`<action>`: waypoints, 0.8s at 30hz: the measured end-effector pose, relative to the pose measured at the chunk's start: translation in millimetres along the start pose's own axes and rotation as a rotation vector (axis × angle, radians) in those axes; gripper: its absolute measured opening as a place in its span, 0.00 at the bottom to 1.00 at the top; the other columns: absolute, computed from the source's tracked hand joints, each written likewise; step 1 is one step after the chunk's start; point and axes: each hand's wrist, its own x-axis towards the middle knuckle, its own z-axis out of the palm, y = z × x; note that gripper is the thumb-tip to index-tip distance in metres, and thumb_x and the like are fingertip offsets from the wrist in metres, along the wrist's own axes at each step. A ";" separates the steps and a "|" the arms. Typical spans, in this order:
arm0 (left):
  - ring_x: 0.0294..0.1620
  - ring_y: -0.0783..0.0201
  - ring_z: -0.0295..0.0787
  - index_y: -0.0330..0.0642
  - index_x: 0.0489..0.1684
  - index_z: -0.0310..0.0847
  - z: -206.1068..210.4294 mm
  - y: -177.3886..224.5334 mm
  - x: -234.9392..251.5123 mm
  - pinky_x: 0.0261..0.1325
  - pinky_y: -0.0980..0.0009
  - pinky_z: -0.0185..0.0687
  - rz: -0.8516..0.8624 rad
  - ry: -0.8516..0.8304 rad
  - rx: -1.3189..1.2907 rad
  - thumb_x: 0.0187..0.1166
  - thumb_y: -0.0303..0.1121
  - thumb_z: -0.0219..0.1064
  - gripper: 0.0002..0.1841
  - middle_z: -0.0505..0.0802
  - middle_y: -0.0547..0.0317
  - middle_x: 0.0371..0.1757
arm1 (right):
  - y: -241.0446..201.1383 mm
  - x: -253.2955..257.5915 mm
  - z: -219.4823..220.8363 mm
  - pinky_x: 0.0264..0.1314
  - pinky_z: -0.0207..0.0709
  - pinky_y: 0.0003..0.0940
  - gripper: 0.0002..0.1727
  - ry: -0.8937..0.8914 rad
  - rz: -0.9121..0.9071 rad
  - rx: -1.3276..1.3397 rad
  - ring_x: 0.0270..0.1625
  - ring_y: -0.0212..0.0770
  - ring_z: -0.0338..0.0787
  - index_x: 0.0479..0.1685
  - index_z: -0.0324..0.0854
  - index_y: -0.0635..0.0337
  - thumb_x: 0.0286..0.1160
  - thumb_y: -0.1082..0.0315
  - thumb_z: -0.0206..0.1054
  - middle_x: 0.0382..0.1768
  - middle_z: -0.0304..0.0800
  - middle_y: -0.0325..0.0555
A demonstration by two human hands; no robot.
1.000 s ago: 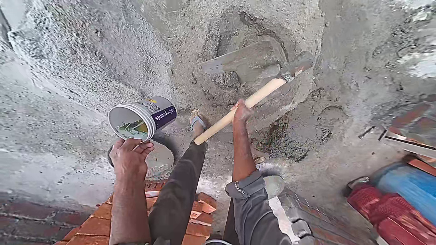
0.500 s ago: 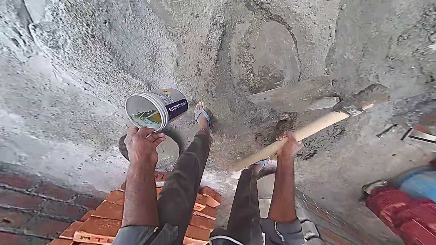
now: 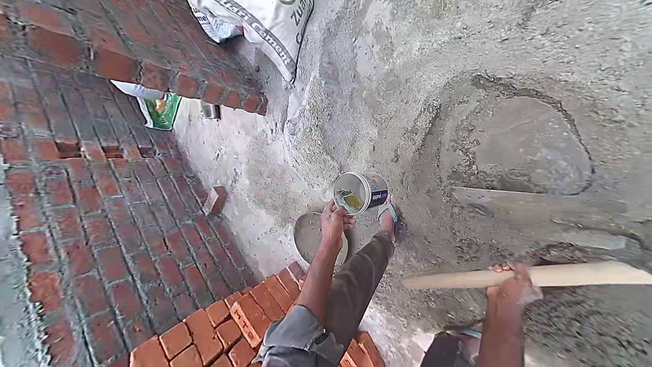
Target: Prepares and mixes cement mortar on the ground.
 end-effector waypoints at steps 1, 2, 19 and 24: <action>0.20 0.59 0.88 0.36 0.81 0.61 2.3 -0.2 0.2 0.24 0.67 0.88 0.003 -0.007 -0.008 0.88 0.26 0.53 0.23 0.89 0.46 0.31 | -3.3 -6.1 -1.5 0.18 0.83 0.32 0.07 -0.020 -0.002 0.008 0.13 0.34 0.79 0.29 0.74 0.55 0.73 0.76 0.60 0.13 0.77 0.34; 0.20 0.59 0.88 0.36 0.81 0.61 1.9 -1.0 -0.2 0.24 0.67 0.89 0.008 -0.011 -0.013 0.88 0.26 0.53 0.22 0.89 0.46 0.31 | -9.4 -11.2 -3.1 0.19 0.83 0.32 0.07 -0.052 0.005 0.010 0.13 0.33 0.80 0.28 0.75 0.55 0.74 0.75 0.60 0.13 0.77 0.34; 0.21 0.62 0.90 0.39 0.75 0.62 -5.8 -11.9 -4.4 0.26 0.68 0.90 -0.008 -0.019 0.059 0.88 0.27 0.52 0.18 0.89 0.54 0.29 | -23.9 -126.8 -43.3 0.21 0.81 0.32 0.07 0.108 0.290 -0.362 0.17 0.35 0.81 0.42 0.78 0.68 0.75 0.74 0.71 0.19 0.82 0.44; 0.21 0.65 0.90 0.41 0.70 0.64 -8.0 -29.8 -8.2 0.26 0.69 0.90 0.001 -0.036 0.151 0.86 0.27 0.53 0.16 0.88 0.59 0.27 | 70.8 -169.5 -62.2 0.28 0.81 0.43 0.14 0.125 0.535 -0.662 0.22 0.43 0.83 0.39 0.85 0.68 0.67 0.67 0.81 0.23 0.85 0.51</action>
